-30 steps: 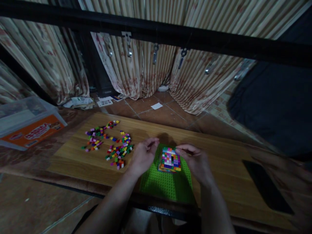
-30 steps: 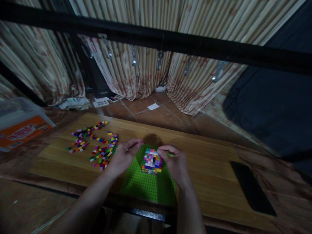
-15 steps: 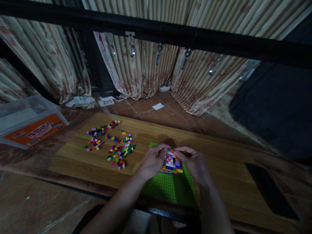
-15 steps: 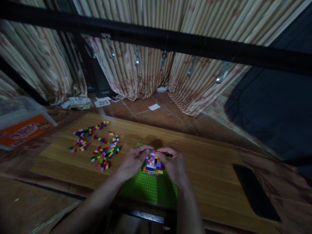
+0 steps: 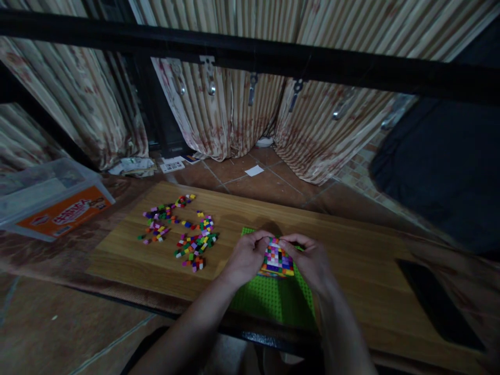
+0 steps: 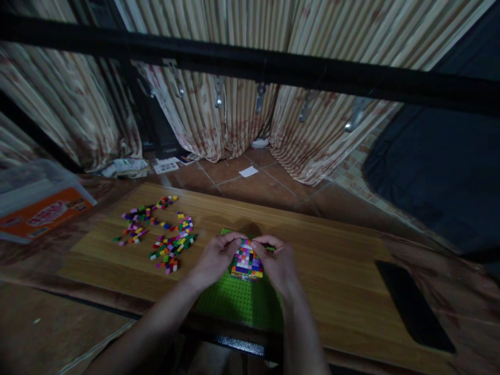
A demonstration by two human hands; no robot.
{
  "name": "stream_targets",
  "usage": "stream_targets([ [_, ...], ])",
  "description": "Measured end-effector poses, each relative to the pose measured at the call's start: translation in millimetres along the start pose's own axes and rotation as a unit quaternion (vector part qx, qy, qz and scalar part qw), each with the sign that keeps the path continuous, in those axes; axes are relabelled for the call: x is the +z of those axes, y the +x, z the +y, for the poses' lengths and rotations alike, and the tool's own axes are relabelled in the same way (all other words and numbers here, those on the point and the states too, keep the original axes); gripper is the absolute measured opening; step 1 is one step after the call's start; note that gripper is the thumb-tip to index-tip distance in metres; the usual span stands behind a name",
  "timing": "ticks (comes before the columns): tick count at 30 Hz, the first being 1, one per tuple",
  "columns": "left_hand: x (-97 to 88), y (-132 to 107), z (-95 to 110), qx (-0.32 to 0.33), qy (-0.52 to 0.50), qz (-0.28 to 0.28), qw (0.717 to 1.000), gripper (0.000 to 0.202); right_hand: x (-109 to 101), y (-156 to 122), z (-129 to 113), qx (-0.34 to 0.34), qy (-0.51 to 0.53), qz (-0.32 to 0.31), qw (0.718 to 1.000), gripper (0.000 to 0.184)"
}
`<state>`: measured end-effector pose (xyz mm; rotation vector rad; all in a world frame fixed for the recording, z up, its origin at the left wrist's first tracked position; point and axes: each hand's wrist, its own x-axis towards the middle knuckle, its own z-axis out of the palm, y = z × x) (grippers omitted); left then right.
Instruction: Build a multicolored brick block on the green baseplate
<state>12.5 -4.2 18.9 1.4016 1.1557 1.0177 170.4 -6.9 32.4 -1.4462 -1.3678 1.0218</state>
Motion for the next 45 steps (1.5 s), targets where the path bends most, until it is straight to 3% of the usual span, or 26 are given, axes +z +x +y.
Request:
stream_targets([
  [7, -4.4, -1.2, -0.8, 0.012, -0.02, 0.01, 1.0, 0.03, -3.8, 1.6, 10.7, 0.027, 0.07, 0.017, 0.997, 0.033],
  [9, -17.8, 2.0, -1.1, 0.028, -0.017, 0.049, 0.998, 0.032, -9.4, 2.6, 12.2, 0.02, 0.103, 0.055, 0.993, 0.035],
  [12, -54.0, 9.4, -4.0, 0.04, 0.037, 0.155, 0.986, 0.029, -18.0, 4.4, 13.3, 0.011, 0.159, 0.154, 0.975, 0.031],
  [14, -83.3, 12.0, -6.7, 0.036, 0.143, 0.218, 0.965, 0.027, -21.6, 5.5, 13.7, 0.014, 0.186, 0.201, 0.962, 0.028],
  [16, -109.1, 11.4, -9.3, -0.022, 0.256, 0.263, 0.93, 0.029, -22.8, 5.9, 13.4, 0.018, 0.197, 0.212, 0.957, 0.027],
  [18, -126.1, 9.2, -12.2, -0.075, 0.355, 0.276, 0.89, 0.032, -22.6, 5.7, 12.6, 0.019, 0.191, 0.214, 0.958, 0.027],
  [20, -132.7, 8.1, -16.5, -0.087, 0.434, 0.269, 0.855, 0.031, -22.0, 5.3, 11.7, 0.024, 0.174, 0.218, 0.96, 0.029],
  [25, -117.3, 15.6, -32.4, -0.009, 0.538, 0.226, 0.812, 0.036, -22.7, 5.4, 13.7, 0.042, 0.117, 0.222, 0.967, 0.033],
  [29, -95.7, 21.7, -38.2, -0.042, 0.565, 0.232, 0.79, 0.047, -24.0, 5.7, 15.9, 0.047, 0.095, 0.223, 0.969, 0.035],
  [32, -85.8, 23.0, -37.8, -0.056, 0.585, 0.241, 0.773, 0.04, -23.7, 4.9, 13.5, 0.071, 0.071, 0.222, 0.97, 0.036],
  [37, -83.7, 25.1, -41.4, -0.07, 0.59, 0.217, 0.775, 0.026, -21.1, 2.3, 6.0, 0.088, 0.034, 0.22, 0.971, 0.034],
  [45, -86.1, 26.7, -43.4, -0.07, 0.58, 0.19, 0.789, 0.028, -22.1, 0.7, 9.7, 0.08, 0.024, 0.213, 0.973, 0.039],
])
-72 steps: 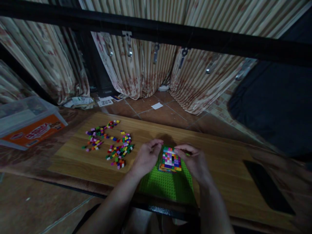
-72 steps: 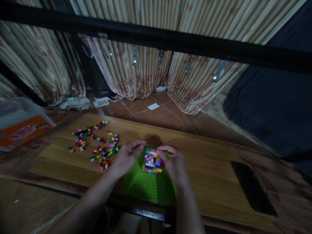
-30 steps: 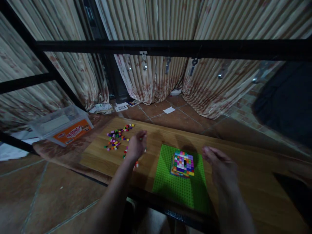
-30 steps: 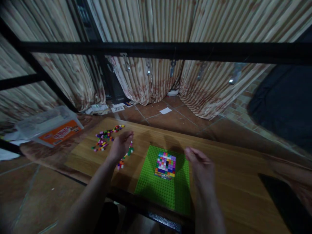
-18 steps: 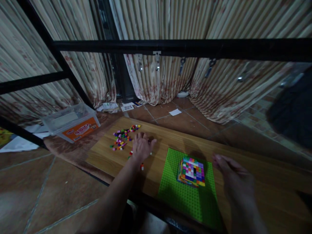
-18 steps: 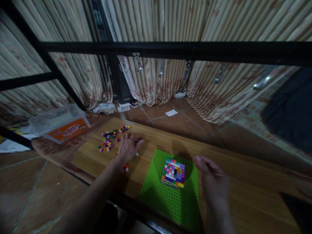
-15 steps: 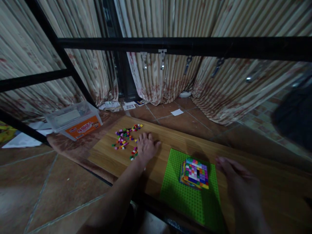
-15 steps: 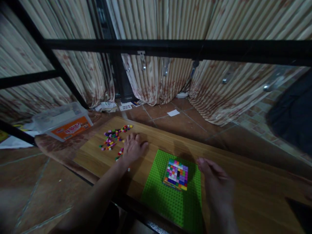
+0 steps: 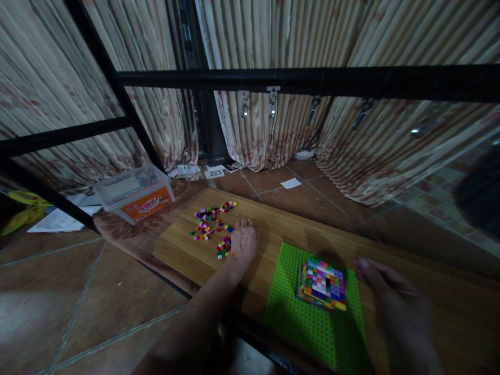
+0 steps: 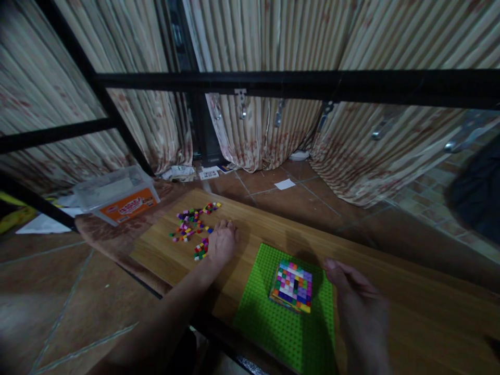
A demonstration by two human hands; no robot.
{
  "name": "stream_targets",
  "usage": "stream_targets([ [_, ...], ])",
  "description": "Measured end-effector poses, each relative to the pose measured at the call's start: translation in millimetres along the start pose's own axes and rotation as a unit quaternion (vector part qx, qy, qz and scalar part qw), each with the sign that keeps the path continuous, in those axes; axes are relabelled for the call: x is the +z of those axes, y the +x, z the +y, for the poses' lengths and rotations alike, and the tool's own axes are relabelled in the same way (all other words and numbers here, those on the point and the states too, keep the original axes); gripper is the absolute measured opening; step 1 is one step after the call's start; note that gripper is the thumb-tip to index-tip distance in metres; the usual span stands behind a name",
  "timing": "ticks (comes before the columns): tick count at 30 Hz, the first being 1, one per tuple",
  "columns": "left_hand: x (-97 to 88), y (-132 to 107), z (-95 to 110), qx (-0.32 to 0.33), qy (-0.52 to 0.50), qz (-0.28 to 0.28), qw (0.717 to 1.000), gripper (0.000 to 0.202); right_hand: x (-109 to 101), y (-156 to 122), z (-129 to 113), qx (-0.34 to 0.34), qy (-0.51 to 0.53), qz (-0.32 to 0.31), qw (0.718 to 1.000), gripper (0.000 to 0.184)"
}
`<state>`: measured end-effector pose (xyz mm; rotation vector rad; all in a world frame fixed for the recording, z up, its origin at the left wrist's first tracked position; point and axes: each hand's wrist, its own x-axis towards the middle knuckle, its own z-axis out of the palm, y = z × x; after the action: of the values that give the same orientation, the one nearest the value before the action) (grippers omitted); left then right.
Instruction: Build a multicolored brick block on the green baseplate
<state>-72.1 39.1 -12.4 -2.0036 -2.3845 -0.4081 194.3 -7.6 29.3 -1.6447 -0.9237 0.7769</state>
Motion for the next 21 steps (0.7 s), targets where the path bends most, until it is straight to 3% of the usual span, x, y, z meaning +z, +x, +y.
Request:
stream_targets([
  [9, -2.5, 3.4, -1.2, -0.085, -0.15, -0.02, 0.985, 0.029, 0.3, -0.6, -3.8, -0.004, -0.006, 0.006, 1.0, 0.035],
  [13, -5.5, 6.6, -6.2, -0.142, -0.274, 0.008, 0.951, 0.02, -2.7, 0.0, -2.1, -0.017, -0.018, -0.001, 1.0, 0.036],
  [17, -15.8, 13.0, -11.7, -0.191, -0.427, 0.03, 0.883, 0.027, -3.5, 0.9, -0.2, -0.013, 0.005, 0.006, 1.0, 0.037],
  [19, -24.8, 17.0, -13.6, -0.217, -0.522, 0.028, 0.825, 0.034, -3.2, 2.1, 1.2, -0.016, 0.013, 0.007, 1.0, 0.038],
  [21, -35.6, 18.8, -13.8, -0.241, -0.623, 0.009, 0.745, 0.036, -2.7, 3.0, 1.7, -0.022, 0.024, 0.01, 0.999, 0.038],
])
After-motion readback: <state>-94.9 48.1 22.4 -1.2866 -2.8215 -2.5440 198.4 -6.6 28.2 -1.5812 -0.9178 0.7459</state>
